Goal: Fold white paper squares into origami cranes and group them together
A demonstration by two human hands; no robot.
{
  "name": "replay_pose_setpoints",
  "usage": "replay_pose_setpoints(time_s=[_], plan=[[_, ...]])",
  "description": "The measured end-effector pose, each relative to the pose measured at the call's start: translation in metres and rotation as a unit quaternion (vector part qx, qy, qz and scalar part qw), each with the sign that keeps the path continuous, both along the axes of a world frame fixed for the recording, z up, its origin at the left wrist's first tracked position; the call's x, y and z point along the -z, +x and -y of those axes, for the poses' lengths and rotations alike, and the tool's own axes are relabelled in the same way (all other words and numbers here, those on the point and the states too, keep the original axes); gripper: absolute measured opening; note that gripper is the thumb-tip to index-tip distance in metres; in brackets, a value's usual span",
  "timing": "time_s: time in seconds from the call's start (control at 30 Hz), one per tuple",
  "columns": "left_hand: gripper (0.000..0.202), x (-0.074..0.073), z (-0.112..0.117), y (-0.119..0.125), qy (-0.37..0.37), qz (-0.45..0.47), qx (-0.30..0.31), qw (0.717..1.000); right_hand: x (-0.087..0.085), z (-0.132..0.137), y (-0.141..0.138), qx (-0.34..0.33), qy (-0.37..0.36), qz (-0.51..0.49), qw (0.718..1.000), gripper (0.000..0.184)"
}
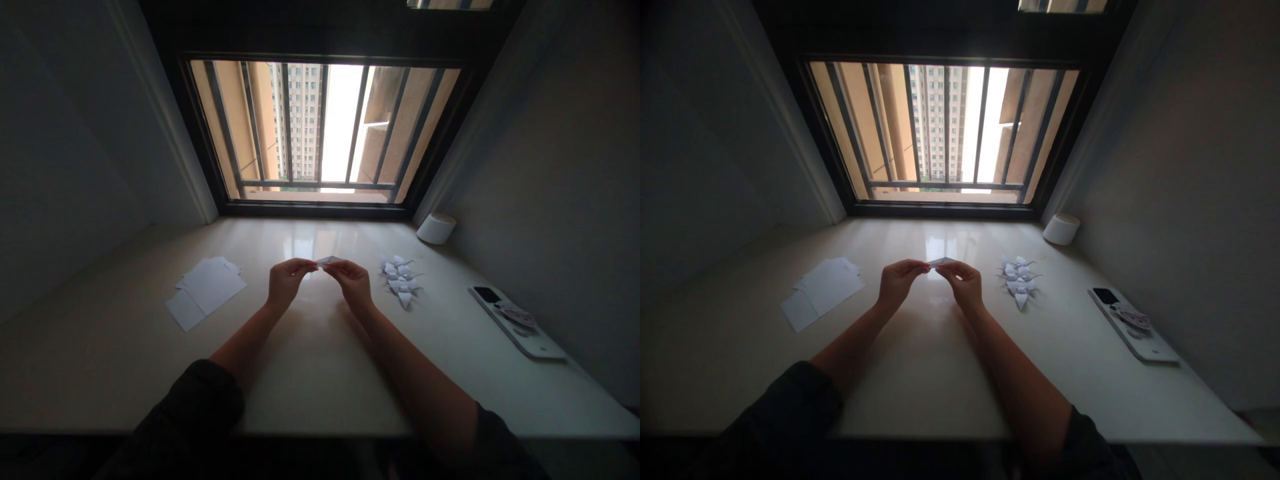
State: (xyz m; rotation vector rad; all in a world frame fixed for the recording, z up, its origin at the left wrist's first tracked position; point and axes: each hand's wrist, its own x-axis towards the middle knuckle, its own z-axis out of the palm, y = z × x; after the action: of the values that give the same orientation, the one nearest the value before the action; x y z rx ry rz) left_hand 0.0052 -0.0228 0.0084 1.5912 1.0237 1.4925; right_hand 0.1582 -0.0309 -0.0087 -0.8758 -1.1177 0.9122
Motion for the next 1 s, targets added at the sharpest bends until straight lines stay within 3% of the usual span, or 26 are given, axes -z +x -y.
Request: replay_pose_setpoints(time_s=[0.23,0.57,0.8,1.0], plan=[[0.018,0.0009,0.003,0.0038,-0.006,0.013,-0.016,1.0,-0.0024,0.002,-0.0032,0.036,0.0,0.022,0.999,0.017],[0.039,0.001,0.0001,0.0019,-0.044,0.068,0.038,0.996,-0.0052,0.0055,-0.0007,0.058,0.017,0.051,0.997,0.016],[0.03,0.0024,0.001,0.0028,-0.041,0.055,0.005,0.998,-0.0068,0.0064,-0.003,0.045,0.013,0.043,0.998,0.017],[0.024,0.0015,0.0048,0.0035,-0.012,0.021,-0.019,1.0,-0.0065,0.0052,-0.0042,0.01,-0.047,-0.024,0.999,0.025]])
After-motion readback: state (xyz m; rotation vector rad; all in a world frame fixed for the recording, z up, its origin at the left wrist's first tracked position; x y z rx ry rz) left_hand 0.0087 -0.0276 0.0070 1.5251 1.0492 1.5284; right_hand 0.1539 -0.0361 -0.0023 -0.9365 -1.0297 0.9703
